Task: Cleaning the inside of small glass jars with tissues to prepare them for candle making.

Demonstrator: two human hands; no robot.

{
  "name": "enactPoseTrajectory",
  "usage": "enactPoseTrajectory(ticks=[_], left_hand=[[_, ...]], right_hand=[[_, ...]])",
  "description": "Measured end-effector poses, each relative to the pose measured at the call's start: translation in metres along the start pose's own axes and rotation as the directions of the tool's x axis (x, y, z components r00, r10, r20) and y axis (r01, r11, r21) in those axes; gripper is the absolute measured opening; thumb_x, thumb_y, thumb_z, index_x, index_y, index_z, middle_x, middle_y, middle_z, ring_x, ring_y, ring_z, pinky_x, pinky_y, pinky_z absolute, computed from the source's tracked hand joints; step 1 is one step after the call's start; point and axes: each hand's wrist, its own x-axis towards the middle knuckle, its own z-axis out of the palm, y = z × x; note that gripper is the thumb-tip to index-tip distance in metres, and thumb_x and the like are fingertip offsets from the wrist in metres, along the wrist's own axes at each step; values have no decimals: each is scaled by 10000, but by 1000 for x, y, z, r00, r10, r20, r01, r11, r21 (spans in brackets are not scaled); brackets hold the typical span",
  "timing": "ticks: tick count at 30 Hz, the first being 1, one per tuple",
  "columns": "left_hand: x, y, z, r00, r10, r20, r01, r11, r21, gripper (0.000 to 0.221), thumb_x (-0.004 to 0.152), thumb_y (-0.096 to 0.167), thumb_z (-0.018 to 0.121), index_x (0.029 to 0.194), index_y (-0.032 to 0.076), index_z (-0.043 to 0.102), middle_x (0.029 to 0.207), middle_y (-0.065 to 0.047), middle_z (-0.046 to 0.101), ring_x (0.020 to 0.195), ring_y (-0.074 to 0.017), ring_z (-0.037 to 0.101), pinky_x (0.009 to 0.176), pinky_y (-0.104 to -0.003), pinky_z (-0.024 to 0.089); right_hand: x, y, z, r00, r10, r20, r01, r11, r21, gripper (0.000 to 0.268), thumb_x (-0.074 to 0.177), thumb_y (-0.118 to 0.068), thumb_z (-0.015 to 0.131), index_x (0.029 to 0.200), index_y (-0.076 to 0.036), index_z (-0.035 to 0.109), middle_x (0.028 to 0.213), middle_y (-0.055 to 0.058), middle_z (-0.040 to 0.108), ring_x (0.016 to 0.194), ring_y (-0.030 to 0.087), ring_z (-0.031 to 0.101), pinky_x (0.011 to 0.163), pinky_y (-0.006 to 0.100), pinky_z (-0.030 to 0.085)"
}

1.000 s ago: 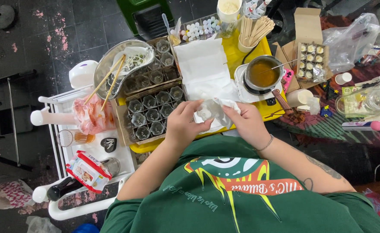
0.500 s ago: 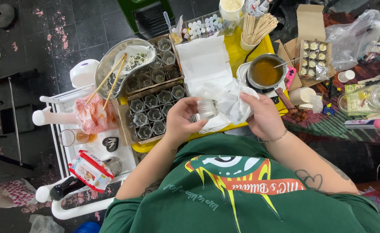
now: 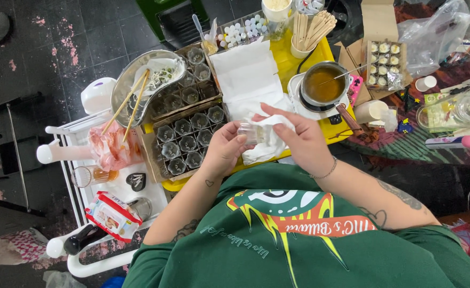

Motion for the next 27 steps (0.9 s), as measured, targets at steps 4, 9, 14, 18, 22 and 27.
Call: enactPoseTrajectory(ticks=[4, 9, 14, 18, 22, 27], left_hand=[[2, -1, 2, 997, -22, -71, 24, 999, 30, 307, 991, 106, 665, 1262, -12, 581, 1161, -97, 679, 1043, -203, 682, 912, -355, 569], [1, -2, 4, 974, -205, -100, 193, 974, -118, 294, 1022, 166, 579, 1265, 1, 586, 1129, -112, 694, 963, -199, 683, 843, -325, 565], [7, 3, -15, 970, -214, -115, 195, 969, -154, 285, 1037, 165, 544, 1261, -5, 588, 1122, -128, 700, 917, -199, 684, 810, -313, 565], [4, 21, -13, 990, -134, -50, 128, 987, -97, 286, 1052, 133, 552, 1292, -17, 589, 1150, -129, 699, 931, -193, 682, 837, -318, 565], [1, 24, -10, 987, -157, -27, 155, 986, -66, 322, 1018, 138, 575, 1309, 1, 588, 1164, -114, 700, 939, -190, 682, 850, -326, 569], [2, 6, -29, 967, -241, 78, 253, 942, -221, 449, 982, 326, 654, 1302, 20, 585, 1172, -120, 704, 973, -222, 696, 876, -349, 574]], right_hand=[[-8, 8, -6, 956, -240, 171, 294, 815, -499, 406, 1101, -78, 484, 1488, 35, 533, 1337, 132, 728, 1192, 184, 668, 1067, 314, 501], [-7, 18, -20, 796, -470, 382, 579, 405, -708, 286, 1056, -66, 538, 1317, -26, 648, 1288, 142, 717, 1218, 319, 708, 1027, 336, 560], [-15, 48, -43, 848, -456, 271, 475, 426, -770, 208, 1057, -92, 552, 1192, -26, 696, 1276, 135, 744, 1064, 251, 742, 913, 299, 584], [-6, 62, -37, 919, -291, -266, 116, 844, -523, 337, 1131, -172, 478, 1358, 21, 637, 1257, 123, 740, 1125, 198, 661, 1032, 307, 502], [20, 67, -38, 935, 39, -351, 68, 955, 287, 365, 1132, -203, 475, 1367, 35, 620, 1282, 108, 704, 1165, 188, 667, 1052, 338, 509], [24, 38, -5, 936, 191, -294, -23, 870, 492, 448, 1077, -268, 458, 1464, -49, 511, 1394, 54, 633, 1267, 173, 615, 1086, 362, 495]])
